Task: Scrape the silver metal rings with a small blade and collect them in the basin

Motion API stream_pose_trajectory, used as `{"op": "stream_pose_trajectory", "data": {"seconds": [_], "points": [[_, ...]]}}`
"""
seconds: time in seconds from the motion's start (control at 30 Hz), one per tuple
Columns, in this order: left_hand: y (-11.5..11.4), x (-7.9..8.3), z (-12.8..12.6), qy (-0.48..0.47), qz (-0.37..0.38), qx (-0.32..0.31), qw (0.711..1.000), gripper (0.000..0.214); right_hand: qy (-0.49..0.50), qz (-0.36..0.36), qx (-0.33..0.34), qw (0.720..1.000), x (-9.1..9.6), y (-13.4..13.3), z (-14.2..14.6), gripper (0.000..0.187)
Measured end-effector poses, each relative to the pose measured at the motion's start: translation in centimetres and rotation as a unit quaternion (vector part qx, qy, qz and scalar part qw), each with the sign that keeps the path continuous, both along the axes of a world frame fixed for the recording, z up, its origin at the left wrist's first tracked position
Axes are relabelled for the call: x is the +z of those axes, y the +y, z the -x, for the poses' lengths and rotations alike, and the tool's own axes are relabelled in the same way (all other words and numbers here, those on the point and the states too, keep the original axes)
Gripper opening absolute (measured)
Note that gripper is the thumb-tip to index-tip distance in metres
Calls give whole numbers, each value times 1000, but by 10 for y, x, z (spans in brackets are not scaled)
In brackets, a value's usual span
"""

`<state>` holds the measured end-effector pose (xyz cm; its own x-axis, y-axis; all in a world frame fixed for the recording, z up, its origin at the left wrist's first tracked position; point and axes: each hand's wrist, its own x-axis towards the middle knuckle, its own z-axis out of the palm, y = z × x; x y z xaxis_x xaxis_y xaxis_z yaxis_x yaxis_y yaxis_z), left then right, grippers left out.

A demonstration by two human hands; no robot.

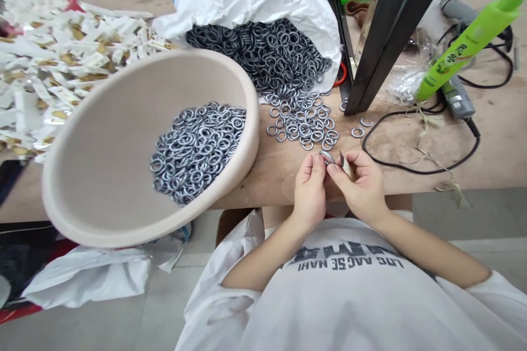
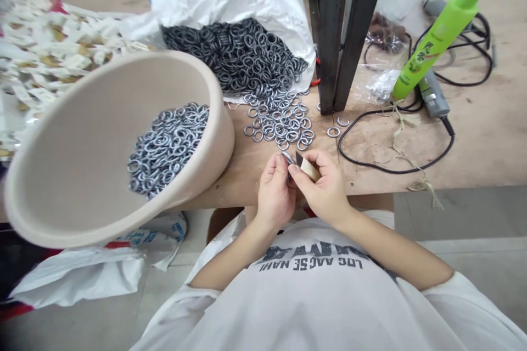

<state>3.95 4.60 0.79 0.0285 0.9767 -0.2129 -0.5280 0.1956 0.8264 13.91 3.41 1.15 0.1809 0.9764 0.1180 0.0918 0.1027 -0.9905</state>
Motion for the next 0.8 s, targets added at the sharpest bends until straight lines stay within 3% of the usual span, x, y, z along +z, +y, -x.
{"op": "stream_pose_trajectory", "data": {"seconds": [0.13,0.33,0.43,0.57,0.8], "points": [[4,7,7,10,-7,10,1000,43,-2,-13,50,999,-2,0,-4,19],[3,11,7,5,22,-48,999,48,-14,-23,124,992,13,21,-22,26],[3,15,6,-12,42,-50,998,49,-99,-33,132,986,19,24,-30,29],[3,18,6,-19,61,-22,998,49,-262,-91,184,943,25,14,-34,29],[0,17,4,-40,68,-19,997,50,-309,-116,190,925,27,10,-32,31]]}}
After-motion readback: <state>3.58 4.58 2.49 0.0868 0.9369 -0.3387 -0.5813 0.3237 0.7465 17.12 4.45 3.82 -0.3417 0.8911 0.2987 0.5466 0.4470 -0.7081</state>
